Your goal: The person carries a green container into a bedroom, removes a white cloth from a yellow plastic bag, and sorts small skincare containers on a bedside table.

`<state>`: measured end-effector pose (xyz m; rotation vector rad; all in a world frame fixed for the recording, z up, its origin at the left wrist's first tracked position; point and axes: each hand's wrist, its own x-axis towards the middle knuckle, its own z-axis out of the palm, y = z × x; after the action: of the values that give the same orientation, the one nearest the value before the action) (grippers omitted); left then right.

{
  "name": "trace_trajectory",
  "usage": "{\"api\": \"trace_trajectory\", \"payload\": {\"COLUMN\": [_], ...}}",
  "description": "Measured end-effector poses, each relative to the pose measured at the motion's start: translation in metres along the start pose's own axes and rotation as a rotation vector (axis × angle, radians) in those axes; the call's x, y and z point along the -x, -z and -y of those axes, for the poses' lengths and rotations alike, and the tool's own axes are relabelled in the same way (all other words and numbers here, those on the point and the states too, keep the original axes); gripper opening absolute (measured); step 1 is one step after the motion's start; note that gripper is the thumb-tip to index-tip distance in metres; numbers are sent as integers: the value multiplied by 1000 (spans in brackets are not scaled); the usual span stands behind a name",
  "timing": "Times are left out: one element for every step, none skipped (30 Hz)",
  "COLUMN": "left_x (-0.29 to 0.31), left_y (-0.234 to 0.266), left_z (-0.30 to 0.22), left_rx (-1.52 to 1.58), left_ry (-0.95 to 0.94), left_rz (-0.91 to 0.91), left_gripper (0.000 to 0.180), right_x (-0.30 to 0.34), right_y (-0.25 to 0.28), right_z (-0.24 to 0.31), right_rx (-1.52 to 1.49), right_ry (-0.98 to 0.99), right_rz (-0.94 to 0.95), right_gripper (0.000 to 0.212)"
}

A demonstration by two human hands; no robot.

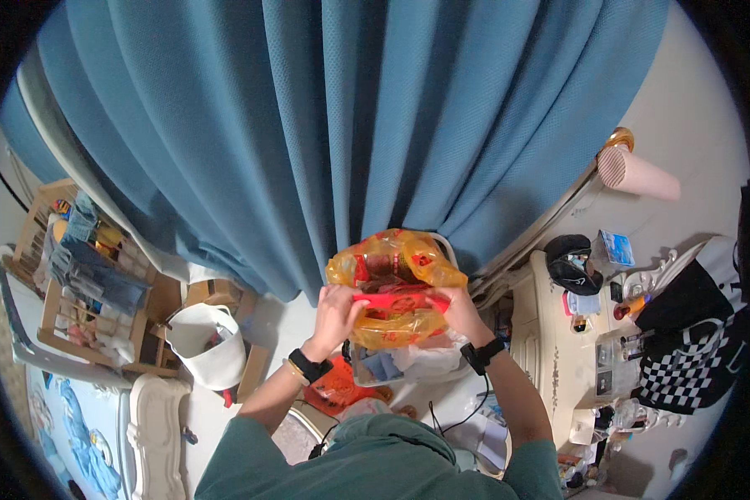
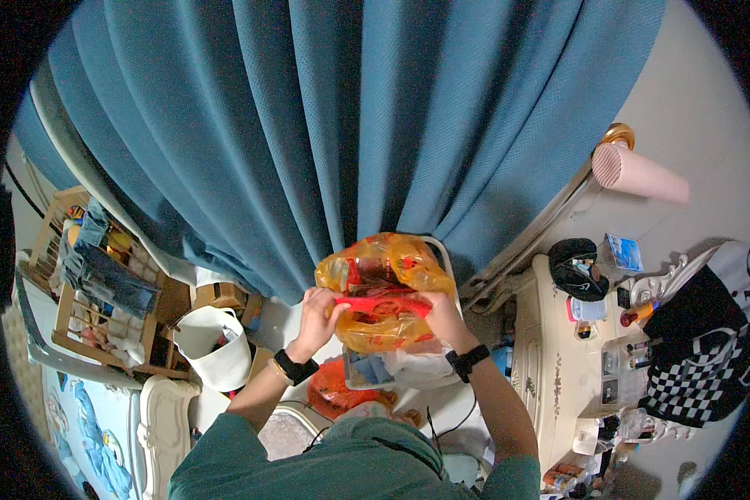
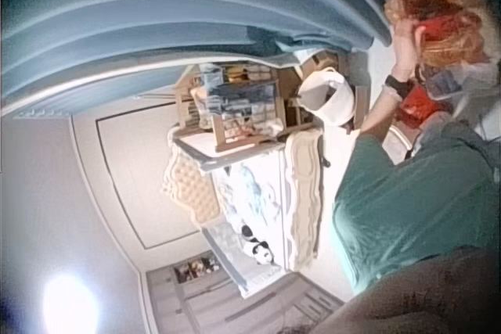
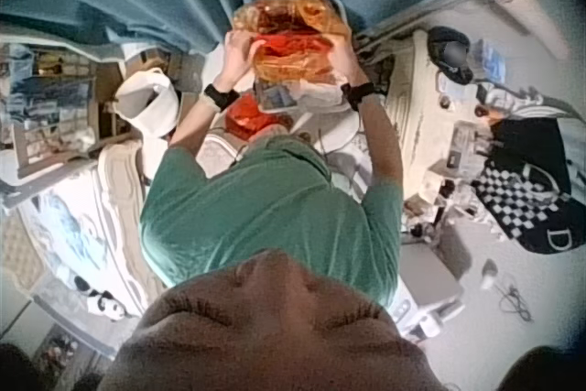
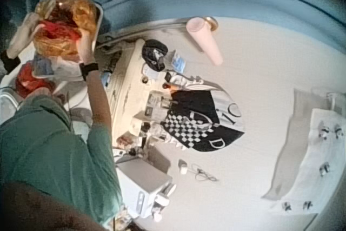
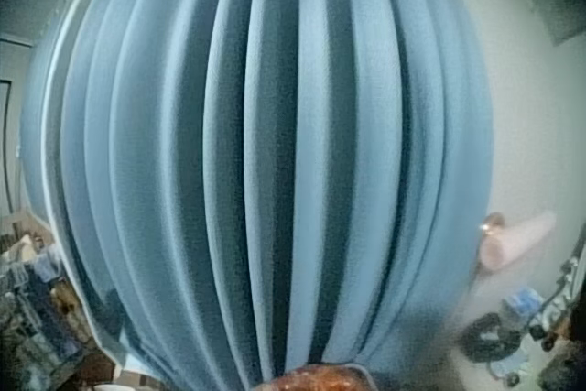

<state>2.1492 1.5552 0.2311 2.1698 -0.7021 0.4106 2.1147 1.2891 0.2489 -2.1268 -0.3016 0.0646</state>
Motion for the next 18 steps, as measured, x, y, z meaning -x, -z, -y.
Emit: {"api": "trace_trajectory", "payload": {"left_x": [-3,-3,-1,6,18,20,20,21,30,29,28,26,23,23,22,19,13,8], "left_y": [-3,-7,-11,-11,-11,-4,8,15,25,32,40,51,59,66,74,80,86,86], "left_z": [1,9,22,39,53,50,39,34,40,37,33,28,25,26,26,26,23,19], "left_rx": [87,91,103,108,-144,-141,-349,-557,-490,-485,-461,-441,-399,-401,-297,-189,-196,-188], "left_ry": [67,63,95,143,40,41,-61,-166,-181,-186,-200,-205,-189,-186,-185,-189,-245,-269], "left_rz": [-70,-72,-20,26,144,146,391,634,629,634,688,740,749,753,694,636,584,586], "left_gripper": [16,16,20,26,34,34,35,36,32,32,31,31,26,26,28,30,28,28], "right_x": [-4,-8,-6,-10,-11,-9,-9,-5,-8,-6,-8,-14,-21,-25,-27,-26,-20,-14], "right_y": [2,2,5,8,16,23,23,22,12,4,-8,-20,-32,-39,-49,-57,-65,-80], "right_z": [-3,-8,-30,-13,5,15,13,15,35,47,41,47,54,58,42,34,28,-9], "right_rx": [36,72,254,249,441,638,738,741,883,1031,1158,1152,1165,1173,1096,1017,975,806], "right_ry": [10,21,83,92,113,119,178,171,137,81,176,176,157,139,317,484,284,252], "right_rz": [-150,-300,-376,-362,-295,-237,-230,-232,-59,108,59,63,214,365,312,256,445,404], "right_gripper": [25,24,29,29,31,33,28,28,24,19,14,14,18,23,32,41,43,34]}}
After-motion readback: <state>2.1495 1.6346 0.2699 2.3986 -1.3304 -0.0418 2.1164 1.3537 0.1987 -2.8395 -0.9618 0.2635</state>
